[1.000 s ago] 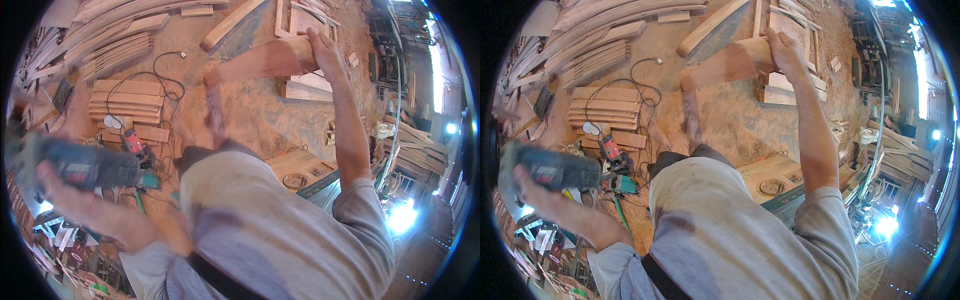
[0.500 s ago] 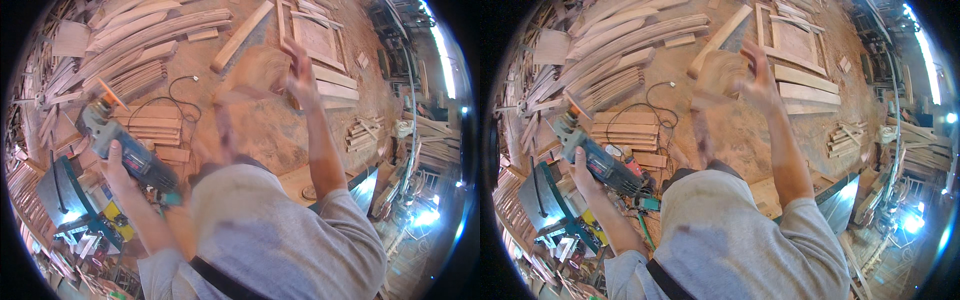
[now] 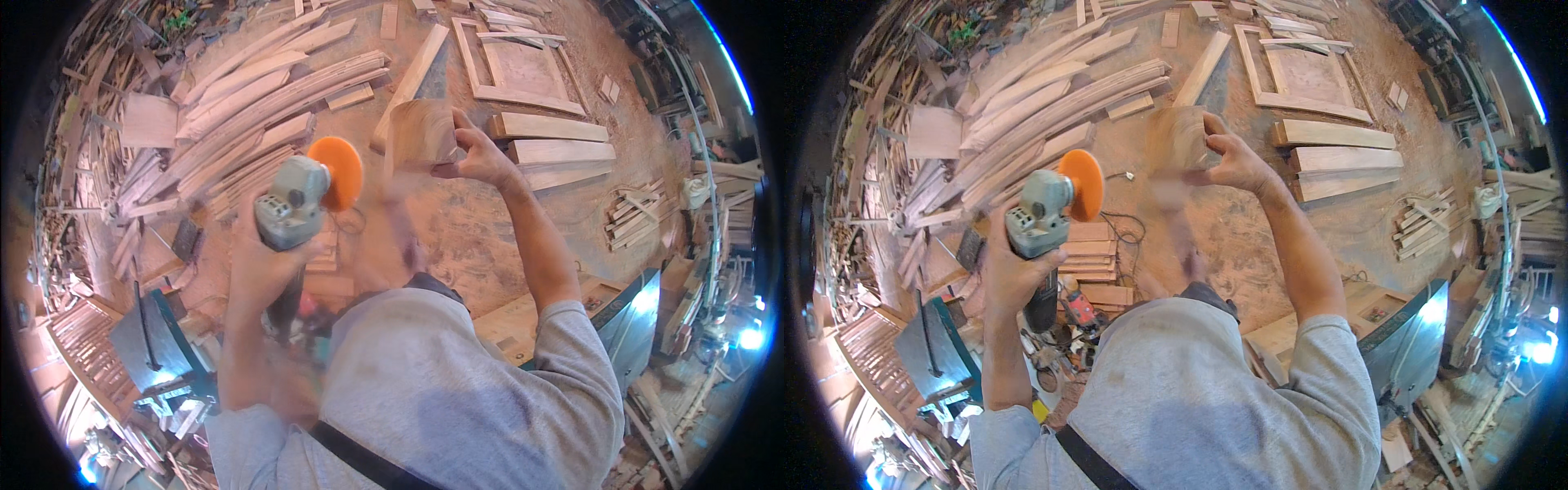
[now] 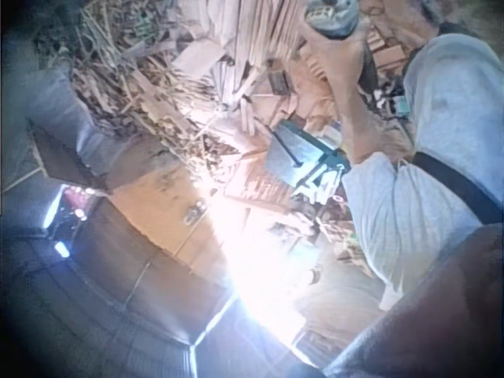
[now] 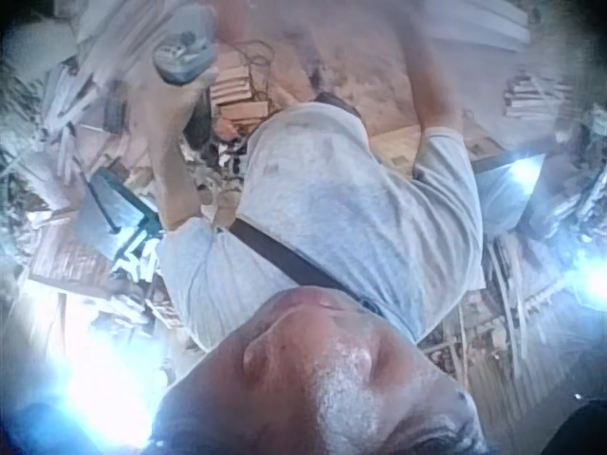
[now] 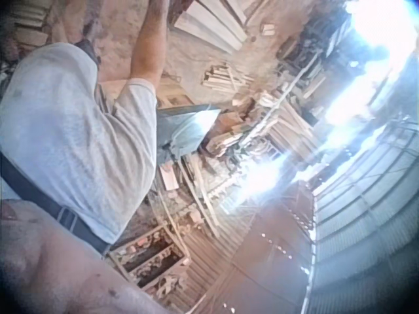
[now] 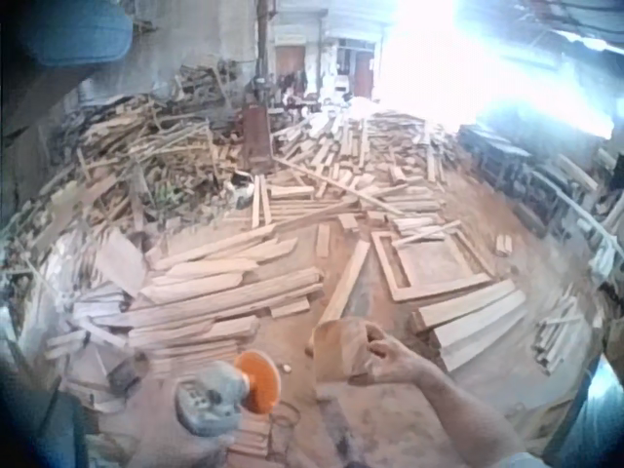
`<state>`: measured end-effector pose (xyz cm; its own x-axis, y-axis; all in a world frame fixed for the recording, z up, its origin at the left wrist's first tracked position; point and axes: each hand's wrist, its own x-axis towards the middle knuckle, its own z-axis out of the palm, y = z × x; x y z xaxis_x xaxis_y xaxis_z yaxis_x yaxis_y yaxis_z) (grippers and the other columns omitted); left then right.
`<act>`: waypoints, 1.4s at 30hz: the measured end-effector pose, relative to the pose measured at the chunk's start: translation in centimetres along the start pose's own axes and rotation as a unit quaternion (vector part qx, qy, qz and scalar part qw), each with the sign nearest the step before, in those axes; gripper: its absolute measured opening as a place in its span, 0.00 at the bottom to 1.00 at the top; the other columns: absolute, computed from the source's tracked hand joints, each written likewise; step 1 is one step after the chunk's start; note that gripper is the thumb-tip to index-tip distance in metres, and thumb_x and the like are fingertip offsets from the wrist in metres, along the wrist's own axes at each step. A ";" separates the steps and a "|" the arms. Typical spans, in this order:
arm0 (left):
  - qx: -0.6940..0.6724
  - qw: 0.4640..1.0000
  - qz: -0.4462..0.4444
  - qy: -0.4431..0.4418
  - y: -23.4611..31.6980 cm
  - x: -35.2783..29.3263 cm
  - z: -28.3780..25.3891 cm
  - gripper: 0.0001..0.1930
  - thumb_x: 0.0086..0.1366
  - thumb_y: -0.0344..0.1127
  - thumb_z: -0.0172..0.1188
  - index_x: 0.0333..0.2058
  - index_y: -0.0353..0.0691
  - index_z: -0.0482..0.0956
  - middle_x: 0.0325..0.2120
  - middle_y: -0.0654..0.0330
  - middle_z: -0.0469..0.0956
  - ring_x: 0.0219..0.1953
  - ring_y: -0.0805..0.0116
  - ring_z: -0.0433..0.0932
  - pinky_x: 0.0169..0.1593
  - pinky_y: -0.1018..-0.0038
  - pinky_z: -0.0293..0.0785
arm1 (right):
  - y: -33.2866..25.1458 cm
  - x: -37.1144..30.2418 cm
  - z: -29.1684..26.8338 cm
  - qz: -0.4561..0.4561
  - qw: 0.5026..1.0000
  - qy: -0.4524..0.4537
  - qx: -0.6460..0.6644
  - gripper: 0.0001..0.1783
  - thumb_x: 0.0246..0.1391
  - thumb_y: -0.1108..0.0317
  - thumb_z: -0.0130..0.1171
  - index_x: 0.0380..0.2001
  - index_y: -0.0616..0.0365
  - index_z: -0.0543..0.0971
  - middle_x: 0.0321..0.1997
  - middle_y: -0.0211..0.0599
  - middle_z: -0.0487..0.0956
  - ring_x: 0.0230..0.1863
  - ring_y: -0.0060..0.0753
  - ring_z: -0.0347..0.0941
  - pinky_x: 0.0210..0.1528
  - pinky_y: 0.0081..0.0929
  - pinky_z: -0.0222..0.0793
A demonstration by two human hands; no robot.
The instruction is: The person selects a small wooden piece from a pile, then uses an angle grinder with a sanding disc to smooth its edges and surfaces. The person handles the wood with both hands, rotating it to sand different sides, and places the finished piece aside.
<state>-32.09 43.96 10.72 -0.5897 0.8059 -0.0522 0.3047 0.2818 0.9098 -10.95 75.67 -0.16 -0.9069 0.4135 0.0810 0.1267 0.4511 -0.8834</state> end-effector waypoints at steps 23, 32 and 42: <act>0.090 0.995 0.040 -0.016 0.5 3.5 4.9 0.41 0.48 0.38 0.77 0.58 0.36 0.65 0.46 0.46 0.81 0.49 0.52 0.82 0.53 0.62 0.76 | 1.7 -0.1 11.1 -0.035 0.928 0.355 -0.104 0.45 0.34 0.61 0.81 0.57 0.60 0.71 0.54 0.42 0.73 0.56 0.40 0.73 0.56 0.35 0.71; 0.142 0.988 0.048 -0.047 2.4 7.5 6.6 0.41 0.48 0.42 0.76 0.57 0.36 0.64 0.46 0.43 0.80 0.48 0.46 0.81 0.50 0.58 0.76 | 0.4 -0.2 11.3 0.043 0.929 0.354 -0.095 0.45 0.29 0.55 0.80 0.53 0.58 0.74 0.50 0.45 0.73 0.52 0.48 0.73 0.52 0.38 0.75; 0.189 0.973 0.019 -0.130 5.4 6.4 5.6 0.40 0.49 0.45 0.76 0.57 0.37 0.65 0.43 0.43 0.81 0.45 0.50 0.83 0.48 0.61 0.77 | 1.5 -0.5 12.6 -0.055 0.923 0.354 -0.139 0.43 0.32 0.58 0.79 0.55 0.58 0.73 0.50 0.44 0.75 0.56 0.52 0.70 0.54 0.41 0.74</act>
<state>-30.02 53.57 12.97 -0.3785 0.9103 -0.1673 0.6047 0.3801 0.6999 -15.39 66.18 -7.30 -0.4425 0.7222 0.5316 0.2366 0.6658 -0.7076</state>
